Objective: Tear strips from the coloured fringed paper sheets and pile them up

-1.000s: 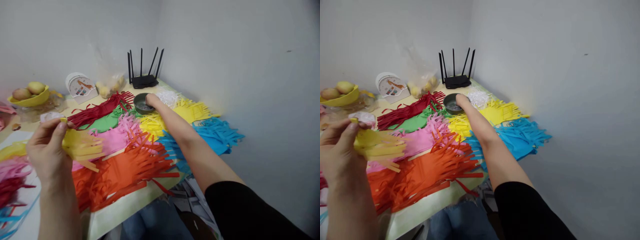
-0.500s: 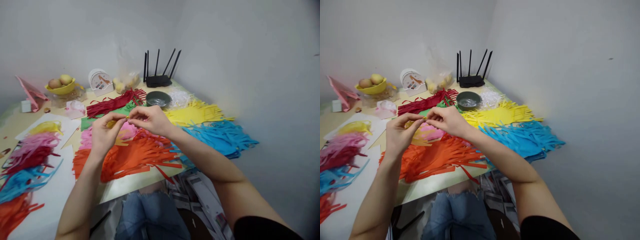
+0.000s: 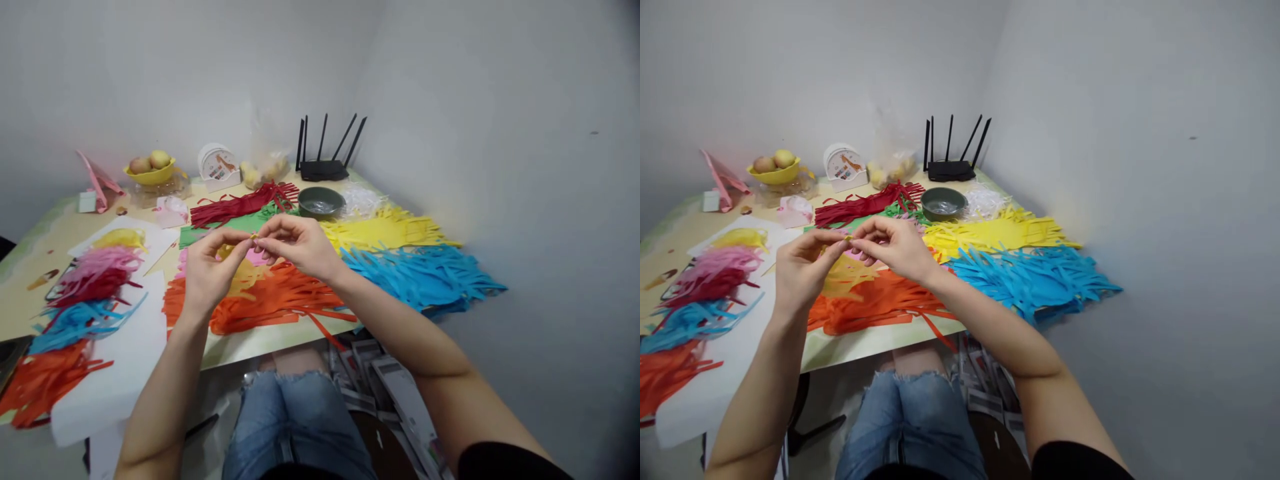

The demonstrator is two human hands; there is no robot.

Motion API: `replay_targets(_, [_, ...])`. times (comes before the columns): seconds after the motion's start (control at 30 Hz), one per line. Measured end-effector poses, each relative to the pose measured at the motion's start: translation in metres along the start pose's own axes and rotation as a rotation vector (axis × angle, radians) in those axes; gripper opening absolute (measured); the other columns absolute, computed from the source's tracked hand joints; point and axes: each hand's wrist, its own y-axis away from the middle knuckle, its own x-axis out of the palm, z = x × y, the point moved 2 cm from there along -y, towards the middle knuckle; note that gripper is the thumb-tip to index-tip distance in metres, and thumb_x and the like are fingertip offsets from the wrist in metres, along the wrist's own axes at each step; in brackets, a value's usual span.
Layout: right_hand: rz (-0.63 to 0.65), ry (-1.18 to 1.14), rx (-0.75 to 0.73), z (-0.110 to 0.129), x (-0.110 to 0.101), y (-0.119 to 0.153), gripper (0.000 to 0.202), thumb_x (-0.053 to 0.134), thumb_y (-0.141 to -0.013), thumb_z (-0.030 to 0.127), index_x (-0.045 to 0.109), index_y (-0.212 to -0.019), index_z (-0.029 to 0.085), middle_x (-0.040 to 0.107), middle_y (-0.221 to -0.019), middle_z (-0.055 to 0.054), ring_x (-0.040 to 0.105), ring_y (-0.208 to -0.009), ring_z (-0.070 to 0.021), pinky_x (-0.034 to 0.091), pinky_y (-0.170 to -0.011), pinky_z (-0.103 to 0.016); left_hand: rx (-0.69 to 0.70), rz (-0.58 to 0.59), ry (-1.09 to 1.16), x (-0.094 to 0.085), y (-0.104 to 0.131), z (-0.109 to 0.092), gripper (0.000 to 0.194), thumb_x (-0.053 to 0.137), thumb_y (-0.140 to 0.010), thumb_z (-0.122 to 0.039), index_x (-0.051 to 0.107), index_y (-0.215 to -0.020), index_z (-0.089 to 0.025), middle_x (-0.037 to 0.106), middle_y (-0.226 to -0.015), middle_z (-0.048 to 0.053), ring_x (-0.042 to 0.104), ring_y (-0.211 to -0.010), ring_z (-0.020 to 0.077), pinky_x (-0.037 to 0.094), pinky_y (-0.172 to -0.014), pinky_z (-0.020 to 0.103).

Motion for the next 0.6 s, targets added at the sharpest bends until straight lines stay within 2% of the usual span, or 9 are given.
replay_targets(0.2, [0.022,0.065,0.007,0.008,0.007,0.006,0.029,0.077,-0.079,0.039,0.065,-0.088,0.014,0.073,-0.075,-0.002,0.068,-0.063,-0.0096,0.061,-0.06,-0.022,0.032,-0.033,-0.071,-0.005,0.01,-0.012,0.008,0.072,-0.081,-0.025,0.075,-0.081,-0.018,0.075,-0.08,0.002,0.068,-0.076,0.0148,0.05,-0.073,0.025])
replay_targets(0.33, [0.035,0.123,-0.015,0.01,0.008,0.009,0.029,0.076,-0.08,0.039,0.065,-0.089,0.014,0.073,-0.077,-0.002,0.069,-0.063,-0.0101,0.062,-0.06,-0.023,0.101,0.007,-0.218,-0.008,0.014,-0.02,0.008,0.068,-0.084,-0.022,0.075,-0.083,-0.018,0.076,-0.08,0.001,0.068,-0.073,0.0142,0.05,-0.072,0.024])
replay_targets(0.5, [0.068,0.174,-0.056,-0.002,0.01,0.01,0.027,0.073,-0.083,0.039,0.067,-0.092,0.014,0.072,-0.076,-0.001,0.066,-0.059,-0.0078,0.06,-0.057,-0.02,0.226,0.016,-0.505,-0.01,0.024,-0.022,0.011,0.062,-0.087,-0.022,0.072,-0.085,-0.018,0.075,-0.083,0.004,0.068,-0.08,0.0188,0.049,-0.078,0.03])
replay_targets(0.6, [0.069,0.17,-0.077,-0.013,0.013,0.011,0.03,0.072,-0.085,0.043,0.067,-0.094,0.014,0.07,-0.075,-0.001,0.064,-0.057,-0.0076,0.06,-0.056,-0.021,0.237,0.012,-0.614,-0.01,0.029,-0.023,0.011,0.06,-0.087,-0.021,0.07,-0.082,-0.018,0.074,-0.082,0.005,0.067,-0.081,0.0213,0.048,-0.081,0.034])
